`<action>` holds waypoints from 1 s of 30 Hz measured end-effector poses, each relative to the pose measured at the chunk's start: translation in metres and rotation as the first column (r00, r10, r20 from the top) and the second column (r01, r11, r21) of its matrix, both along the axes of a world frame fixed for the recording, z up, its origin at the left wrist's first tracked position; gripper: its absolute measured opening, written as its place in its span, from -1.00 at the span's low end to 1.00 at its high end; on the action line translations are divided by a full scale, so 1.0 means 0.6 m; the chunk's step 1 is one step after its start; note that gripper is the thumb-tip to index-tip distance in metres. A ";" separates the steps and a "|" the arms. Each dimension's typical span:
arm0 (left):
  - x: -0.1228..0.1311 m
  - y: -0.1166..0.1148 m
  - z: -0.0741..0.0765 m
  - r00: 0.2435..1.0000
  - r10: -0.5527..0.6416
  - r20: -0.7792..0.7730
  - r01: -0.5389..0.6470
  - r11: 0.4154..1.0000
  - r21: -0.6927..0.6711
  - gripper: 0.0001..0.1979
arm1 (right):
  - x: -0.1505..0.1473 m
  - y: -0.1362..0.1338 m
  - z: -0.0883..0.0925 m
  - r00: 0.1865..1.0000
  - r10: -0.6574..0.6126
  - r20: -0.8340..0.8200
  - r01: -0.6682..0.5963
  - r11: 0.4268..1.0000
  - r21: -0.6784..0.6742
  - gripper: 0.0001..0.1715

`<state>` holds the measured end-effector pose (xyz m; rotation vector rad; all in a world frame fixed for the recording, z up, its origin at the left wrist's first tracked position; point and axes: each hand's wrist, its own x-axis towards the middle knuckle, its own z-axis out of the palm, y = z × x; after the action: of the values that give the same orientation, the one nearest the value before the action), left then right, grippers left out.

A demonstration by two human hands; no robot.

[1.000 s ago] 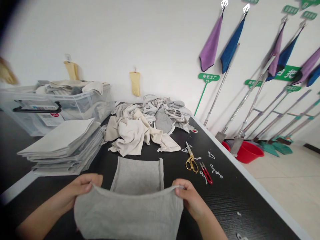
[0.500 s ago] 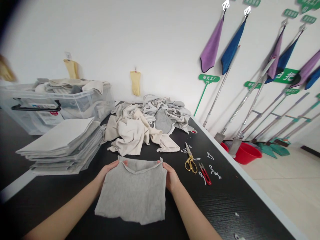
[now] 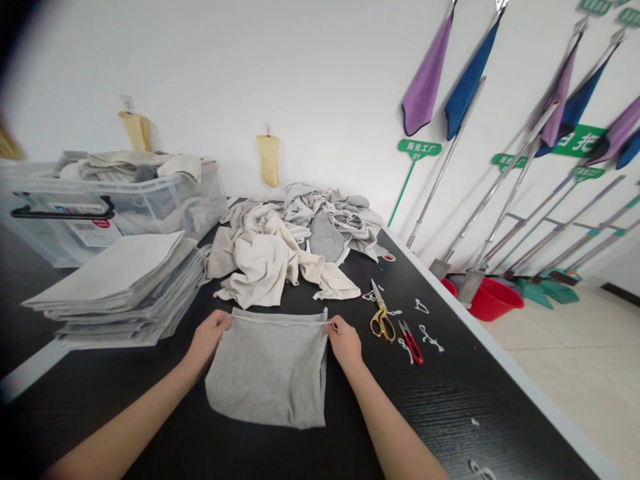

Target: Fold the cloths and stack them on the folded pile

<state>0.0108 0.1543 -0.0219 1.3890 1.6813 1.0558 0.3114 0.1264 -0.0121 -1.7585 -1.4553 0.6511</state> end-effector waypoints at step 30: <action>-0.012 0.030 0.017 0.906 -0.037 -0.423 0.017 0.999 -0.051 -0.83 | -0.014 0.045 -0.011 0.999 0.023 -0.023 -0.021 0.997 0.077 -0.87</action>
<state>0.0035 0.1720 -0.0118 1.6953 1.9694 0.7243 0.3031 0.1537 -0.0185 -1.6728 -1.4663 0.6172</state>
